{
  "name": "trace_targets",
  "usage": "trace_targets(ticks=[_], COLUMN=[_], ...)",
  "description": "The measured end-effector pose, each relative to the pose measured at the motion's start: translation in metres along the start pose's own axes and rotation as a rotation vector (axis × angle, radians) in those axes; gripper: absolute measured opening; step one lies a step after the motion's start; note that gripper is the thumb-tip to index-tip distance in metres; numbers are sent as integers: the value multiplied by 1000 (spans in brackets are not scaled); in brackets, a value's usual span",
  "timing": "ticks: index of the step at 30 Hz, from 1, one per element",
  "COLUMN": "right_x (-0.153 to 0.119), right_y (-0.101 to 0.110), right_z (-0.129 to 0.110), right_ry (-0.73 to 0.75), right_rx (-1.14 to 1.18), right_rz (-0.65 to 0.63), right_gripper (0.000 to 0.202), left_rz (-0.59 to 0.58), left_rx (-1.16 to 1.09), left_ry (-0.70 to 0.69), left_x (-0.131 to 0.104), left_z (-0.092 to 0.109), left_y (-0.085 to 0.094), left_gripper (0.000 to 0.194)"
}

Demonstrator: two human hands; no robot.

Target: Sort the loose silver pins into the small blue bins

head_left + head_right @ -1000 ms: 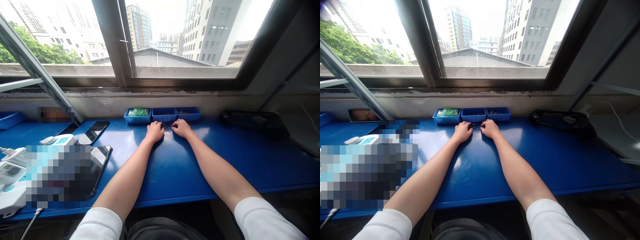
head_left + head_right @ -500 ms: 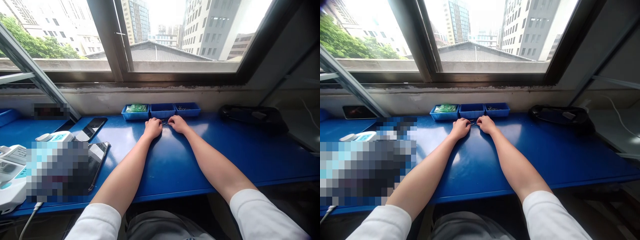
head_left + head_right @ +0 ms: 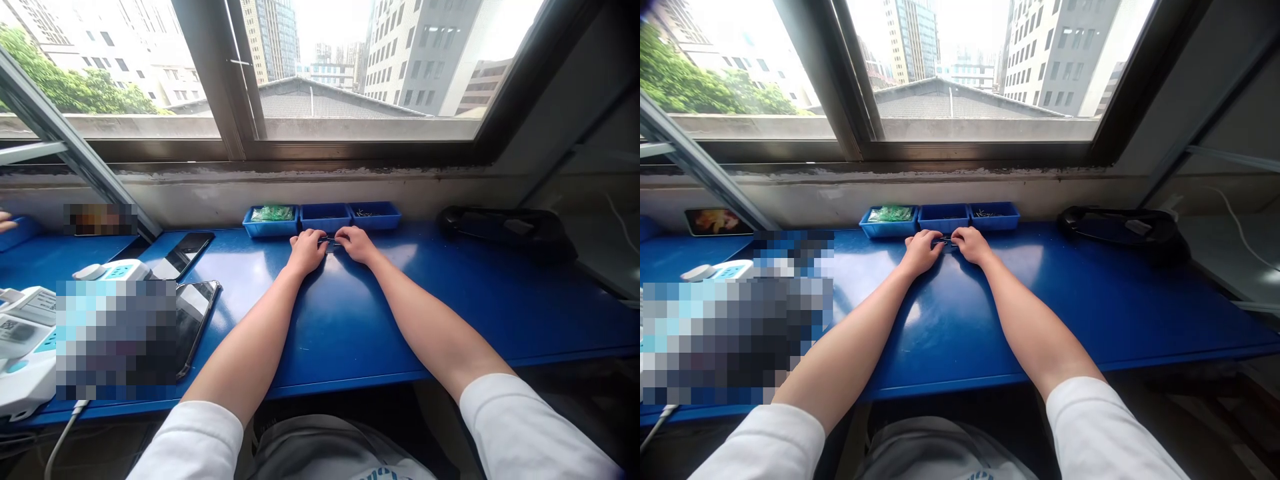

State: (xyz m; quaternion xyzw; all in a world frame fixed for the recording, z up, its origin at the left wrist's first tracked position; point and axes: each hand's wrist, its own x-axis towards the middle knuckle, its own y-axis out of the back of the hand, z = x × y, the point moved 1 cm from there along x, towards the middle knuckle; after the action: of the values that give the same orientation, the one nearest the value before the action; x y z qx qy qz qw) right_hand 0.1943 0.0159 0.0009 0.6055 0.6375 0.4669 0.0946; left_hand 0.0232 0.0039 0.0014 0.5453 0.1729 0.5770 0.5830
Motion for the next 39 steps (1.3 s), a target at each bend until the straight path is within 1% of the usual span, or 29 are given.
trace_targets(ticks=[3,7,9,15,22,24,26,28,34,36,39], right_x=[-1,-1,-2,-2,-1,-2,-2,-3,-1,-1,-2], right_y=[0,-2,-3,-1,-2,-3,-4,-4,1,2,2], right_z=[-3,-9,-11,-10,-9,-9,-9,-8,-6,-5,-5], right_ry=[-4,-7,-7,-16,-57,-60,-68,-77,-110,-136,-150], right_rx=[142,292,299,196,136,178,279,367,471,506,455], right_rz=[14,55,74,79,72,66,63,71,87,95,166], right_gripper=[13,16,16,12,25,24,21,22,25,25,29], left_rz=[6,-17,-10,-4,40,37,33,27,-36,-29,21], left_rx=[-34,-37,-40,-63,-103,-91,-79,-71,-38,-19,23], left_ry=[-47,-27,-10,1,-20,-9,9,27,67,88,152], left_x=[-1,0,1,2,1,1,1,1,0,0,0], left_z=[4,5,4,3,5,5,5,6,9,9,6], left_y=[3,3,2,2,5,5,6,7,10,9,7], left_gripper=[23,19,19,22,15,16,17,18,22,22,32])
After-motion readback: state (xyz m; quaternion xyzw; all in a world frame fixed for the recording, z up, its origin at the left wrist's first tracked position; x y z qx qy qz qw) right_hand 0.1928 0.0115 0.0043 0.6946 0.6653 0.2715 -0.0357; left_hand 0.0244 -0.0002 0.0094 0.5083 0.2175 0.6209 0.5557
